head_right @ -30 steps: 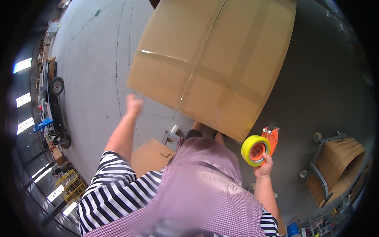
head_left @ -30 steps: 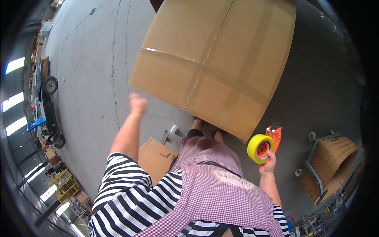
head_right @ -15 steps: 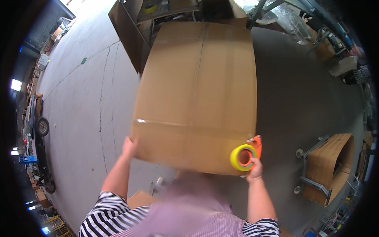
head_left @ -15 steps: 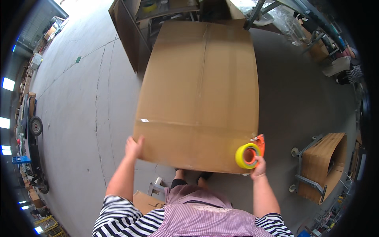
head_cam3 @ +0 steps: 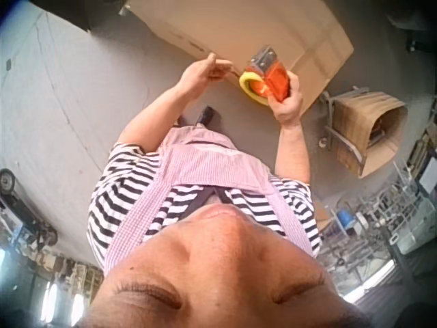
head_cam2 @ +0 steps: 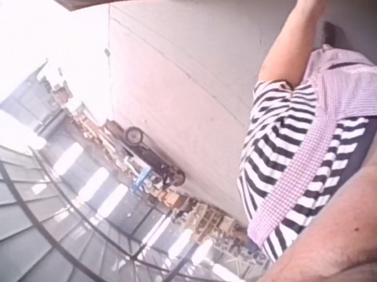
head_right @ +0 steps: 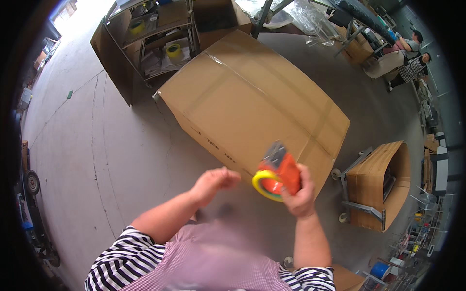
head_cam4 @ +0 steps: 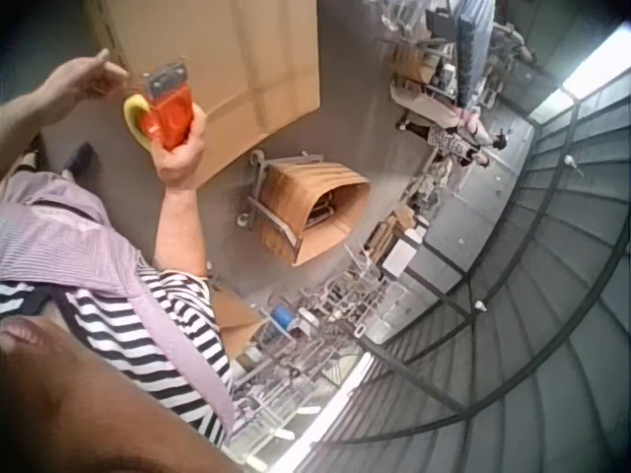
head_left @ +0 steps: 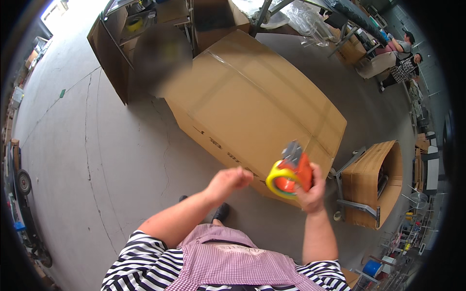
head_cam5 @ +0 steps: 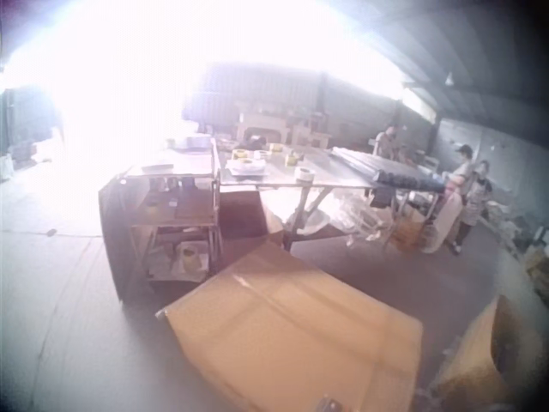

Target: The person closes the top flaps of a cardboard box, applies adhesive tape along the center seam and edges using a handheld dispenser, rotates the box to secure the sides, and writes characters on the side of the box with a black marker.

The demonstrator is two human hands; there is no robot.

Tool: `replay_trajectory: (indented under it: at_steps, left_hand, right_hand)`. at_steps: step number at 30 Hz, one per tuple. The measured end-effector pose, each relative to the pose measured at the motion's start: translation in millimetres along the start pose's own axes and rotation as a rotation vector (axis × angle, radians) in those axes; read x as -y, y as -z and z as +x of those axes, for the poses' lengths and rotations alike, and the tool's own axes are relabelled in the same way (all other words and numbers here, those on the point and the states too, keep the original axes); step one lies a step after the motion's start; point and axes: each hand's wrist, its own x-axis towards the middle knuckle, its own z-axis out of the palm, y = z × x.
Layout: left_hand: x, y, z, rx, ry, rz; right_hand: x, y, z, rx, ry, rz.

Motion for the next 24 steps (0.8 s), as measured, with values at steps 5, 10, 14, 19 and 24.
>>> replay_trajectory:
  at_steps: [5,10,14,19,24]
  left_hand:
    - [-65,-31,18,0.034,0.02,-0.208]
    - [-79,-26,36,-0.122,0.005,-0.123]
    - [-87,18,72,-0.32,0.027,-0.234]
    - [-103,139,155,-0.624,-0.22,0.053]
    - [-170,312,235,-1.126,-0.377,0.524]
  right_hand:
    - [15,-15,-2,-0.003,0.179,-0.284]
    - [3,-31,31,-0.001,0.286,-0.449]
    - [-17,-65,77,0.055,0.348,-0.475]
    - [-53,-123,145,0.228,0.309,-0.542]
    - [-111,-76,142,0.362,0.077,-0.663]
